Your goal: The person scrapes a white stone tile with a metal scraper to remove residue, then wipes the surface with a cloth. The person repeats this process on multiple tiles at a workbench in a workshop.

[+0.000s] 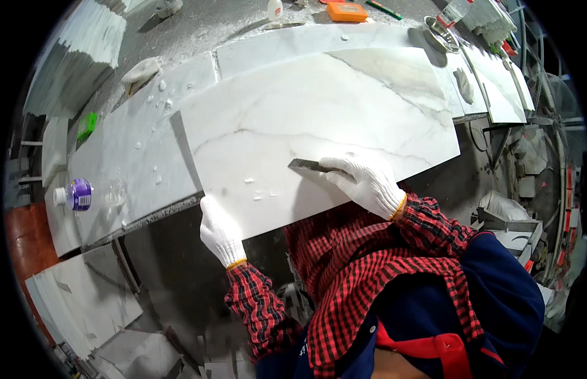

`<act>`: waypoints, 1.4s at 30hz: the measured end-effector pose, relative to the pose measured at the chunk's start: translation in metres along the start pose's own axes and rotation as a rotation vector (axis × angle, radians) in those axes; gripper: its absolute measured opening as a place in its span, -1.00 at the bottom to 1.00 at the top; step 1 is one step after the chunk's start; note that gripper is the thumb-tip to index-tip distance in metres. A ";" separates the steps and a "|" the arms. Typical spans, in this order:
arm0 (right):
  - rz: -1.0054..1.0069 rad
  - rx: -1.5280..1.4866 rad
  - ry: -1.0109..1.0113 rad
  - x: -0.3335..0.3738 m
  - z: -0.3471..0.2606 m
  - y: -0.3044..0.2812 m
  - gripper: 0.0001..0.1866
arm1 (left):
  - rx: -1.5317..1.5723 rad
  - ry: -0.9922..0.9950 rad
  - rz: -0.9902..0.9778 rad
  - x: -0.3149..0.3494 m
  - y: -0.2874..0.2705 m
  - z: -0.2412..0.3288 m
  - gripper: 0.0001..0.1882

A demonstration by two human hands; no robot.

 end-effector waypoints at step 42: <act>-0.555 -0.128 -0.085 -0.015 -0.038 0.072 -0.77 | -0.181 0.034 -0.038 -0.016 -0.012 -0.008 -0.30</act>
Point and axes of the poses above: each hand's wrist, its own x-axis away from the middle knuckle, its own y-axis out of the palm, z = x × y, the point moved 9 cm from there along -x, towards the middle knuckle, and after that the axes turned 3 degrees about z, right-handed, at the moved point
